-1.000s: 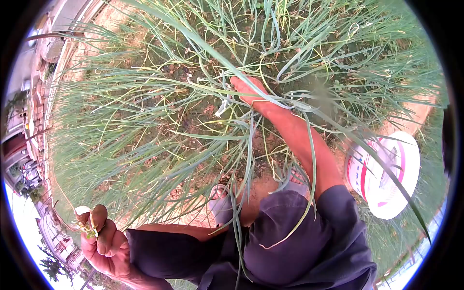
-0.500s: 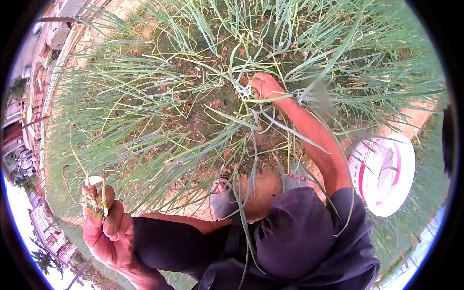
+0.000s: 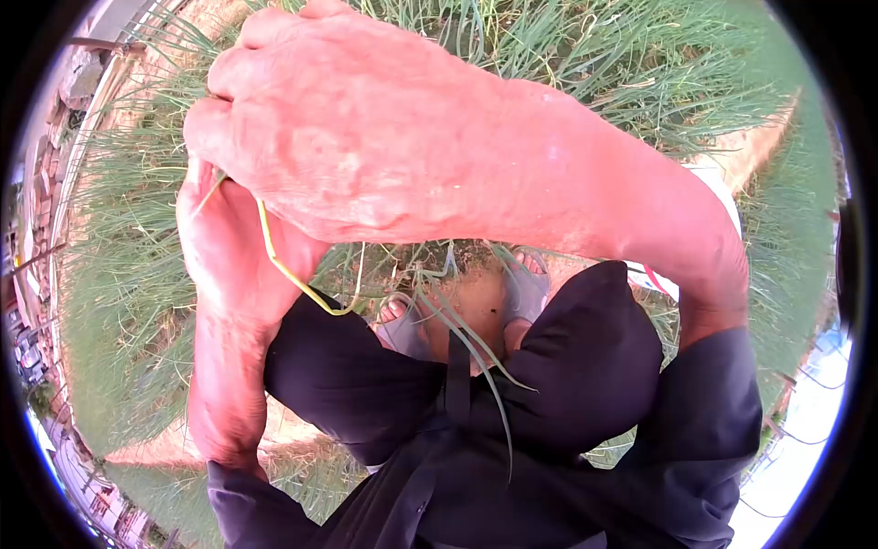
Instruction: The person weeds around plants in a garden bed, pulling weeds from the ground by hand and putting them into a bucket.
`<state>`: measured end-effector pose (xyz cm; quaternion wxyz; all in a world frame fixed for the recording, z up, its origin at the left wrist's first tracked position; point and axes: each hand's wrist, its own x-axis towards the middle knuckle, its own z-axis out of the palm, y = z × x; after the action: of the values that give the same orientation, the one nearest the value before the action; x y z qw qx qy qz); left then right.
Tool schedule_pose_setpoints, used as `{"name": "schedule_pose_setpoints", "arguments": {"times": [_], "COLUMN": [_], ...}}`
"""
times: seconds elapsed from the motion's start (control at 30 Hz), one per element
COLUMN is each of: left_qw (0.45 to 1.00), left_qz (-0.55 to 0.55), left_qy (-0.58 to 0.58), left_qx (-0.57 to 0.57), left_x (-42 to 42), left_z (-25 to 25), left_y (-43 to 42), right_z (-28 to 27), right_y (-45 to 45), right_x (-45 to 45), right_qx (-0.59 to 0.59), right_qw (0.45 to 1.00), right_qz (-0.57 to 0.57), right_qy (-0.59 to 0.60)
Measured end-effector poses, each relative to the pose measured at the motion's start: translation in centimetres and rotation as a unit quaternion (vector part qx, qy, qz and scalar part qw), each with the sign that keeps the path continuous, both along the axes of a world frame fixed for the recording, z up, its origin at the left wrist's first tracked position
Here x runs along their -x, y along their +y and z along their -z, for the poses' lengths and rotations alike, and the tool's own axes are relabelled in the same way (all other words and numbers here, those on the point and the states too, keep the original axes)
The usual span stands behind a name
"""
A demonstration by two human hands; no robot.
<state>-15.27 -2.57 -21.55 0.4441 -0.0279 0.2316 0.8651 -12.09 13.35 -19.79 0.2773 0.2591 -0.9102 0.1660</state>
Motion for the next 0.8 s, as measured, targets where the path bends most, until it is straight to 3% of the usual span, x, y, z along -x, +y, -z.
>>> {"name": "schedule_pose_setpoints", "arguments": {"times": [0.1, 0.13, 0.17, 0.23, 0.27, 0.3, 0.33, 0.37, 0.43, 0.47, 0.5, 0.57, 0.7, 0.8], "left_qw": [0.99, 0.991, 0.993, 0.993, 0.996, 0.989, 0.974, 0.968, 0.964, 0.963, 0.96, 0.964, 0.963, 0.962], "left_qz": [-0.05, -0.049, -0.046, -0.032, 0.014, 0.057, 0.098, 0.096, 0.119, 0.131, 0.136, 0.135, 0.165, 0.179], "left_qy": [-0.008, -0.017, -0.027, -0.052, -0.086, -0.121, -0.155, -0.173, -0.179, -0.18, -0.182, -0.171, -0.144, -0.144], "left_qx": [0.135, 0.122, 0.109, 0.098, 0.022, -0.055, -0.132, -0.151, -0.153, -0.153, -0.162, -0.154, -0.154, -0.148], "left_x": [-0.5, -0.2, 0.0, 0.4, 0.6, 0.7, 0.8, 0.9, 1.6, 2.0, 2.2, 2.4, 1.4, 1.4], "left_z": [-0.9, -0.5, 0.2, 0.4, 0.6, 0.8, 1.1, 1.6, 3.6, 4.4, 4.9, 5.5, 4.6, 4.5], "left_y": [2.0, 2.4, 2.8, 3.2, 3.3, 3.3, 3.2, 3.0, 2.5, 2.3, 2.2, 2.2, 3.1, 2.8], "right_z": [-0.6, -1.1, -4.1, -4.2, -4.0, -3.5, -4.6, -5.0, -4.7, -3.7, -0.9, 3.7, 8.3, 10.0], "right_y": [-0.4, -0.1, 1.2, 2.4, 3.3, 4.7, 5.4, 7.0, 11.1, 12.1, 14.8, 15.9, 12.5, 14.6], "right_x": [-1.0, -1.3, -2.3, -3.7, -4.3, -5.7, -8.3, -11.3, -18.0, -22.1, -28.9, -35.9, -42.9, -43.1], "right_qx": [-0.036, -0.042, -0.064, 0.037, 0.086, 0.113, 0.169, 0.208, 0.298, 0.405, 0.403, 0.48, 0.749, 0.772], "right_qw": [0.995, 0.993, 0.962, 0.968, 0.968, 0.988, 0.959, 0.914, 0.773, 0.675, 0.631, 0.524, 0.215, 0.273], "right_qz": [0.037, 0.039, -0.016, -0.048, -0.064, -0.013, 0.134, 0.267, 0.46, 0.498, 0.482, 0.505, 0.587, 0.561], "right_qy": [-0.083, -0.106, -0.266, -0.242, -0.228, -0.108, -0.186, -0.222, -0.32, -0.363, -0.454, -0.491, -0.219, -0.122]}}
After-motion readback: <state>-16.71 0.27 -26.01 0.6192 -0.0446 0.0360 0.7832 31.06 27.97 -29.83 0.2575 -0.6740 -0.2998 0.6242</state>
